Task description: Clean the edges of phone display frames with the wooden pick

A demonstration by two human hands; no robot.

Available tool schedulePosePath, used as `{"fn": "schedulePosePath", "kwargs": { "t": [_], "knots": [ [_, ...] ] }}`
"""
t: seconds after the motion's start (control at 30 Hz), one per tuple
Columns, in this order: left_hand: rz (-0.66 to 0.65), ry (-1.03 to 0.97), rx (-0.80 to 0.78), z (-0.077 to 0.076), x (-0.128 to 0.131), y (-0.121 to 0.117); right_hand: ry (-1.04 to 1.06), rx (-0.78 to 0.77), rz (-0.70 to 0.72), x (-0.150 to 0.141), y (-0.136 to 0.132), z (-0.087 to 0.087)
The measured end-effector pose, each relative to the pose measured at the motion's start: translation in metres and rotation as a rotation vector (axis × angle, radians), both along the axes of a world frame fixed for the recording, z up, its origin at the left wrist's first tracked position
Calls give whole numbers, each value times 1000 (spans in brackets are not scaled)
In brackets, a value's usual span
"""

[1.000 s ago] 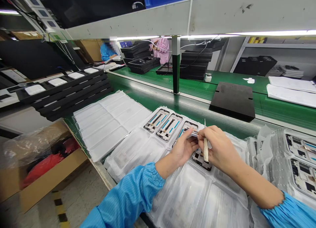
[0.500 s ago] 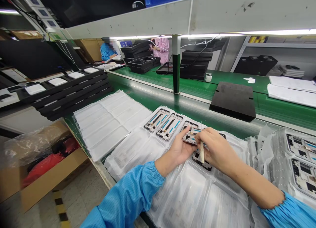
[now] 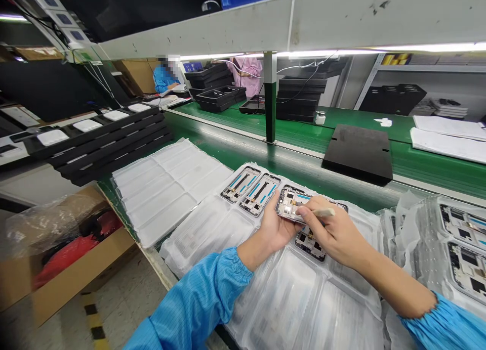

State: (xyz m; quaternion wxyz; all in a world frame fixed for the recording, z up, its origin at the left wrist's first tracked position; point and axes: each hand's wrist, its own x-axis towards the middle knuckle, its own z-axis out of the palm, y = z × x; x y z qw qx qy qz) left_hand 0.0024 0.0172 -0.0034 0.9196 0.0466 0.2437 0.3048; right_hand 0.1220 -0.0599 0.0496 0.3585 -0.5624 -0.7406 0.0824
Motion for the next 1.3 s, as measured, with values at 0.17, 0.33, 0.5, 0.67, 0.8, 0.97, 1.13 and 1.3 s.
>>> {"fn": "schedulePosePath", "kwargs": {
  "t": [0.17, 0.33, 0.5, 0.67, 0.8, 0.97, 1.13, 1.3],
  "knots": [
    [40, -27, -37, -1, 0, 0, 143, -134, -46, 0, 0, 2],
    [49, -67, -42, -4, -1, 0, 50, -66, 21, 0, -1, -1],
    [68, -96, -39, -6, 0, 0, -28, -8, 113, 0, -1, -3],
    [63, -118, -40, -6, 0, 0, -115, 31, 144, 3, 0, -7],
    [51, -114, -45, -6, -1, 0, -169, 63, 153, 5, 1, -9],
    [31, -87, -36, -5, -2, 1, -127, 31, 107, 2, 1, -8],
    [-1, -50, -3, -4, -3, 1, -159, 178, -13, 4, -1, -6],
    [-10, -27, 26, -6, 0, 3, -301, 93, -105, 18, 6, -14]
  ]
}}
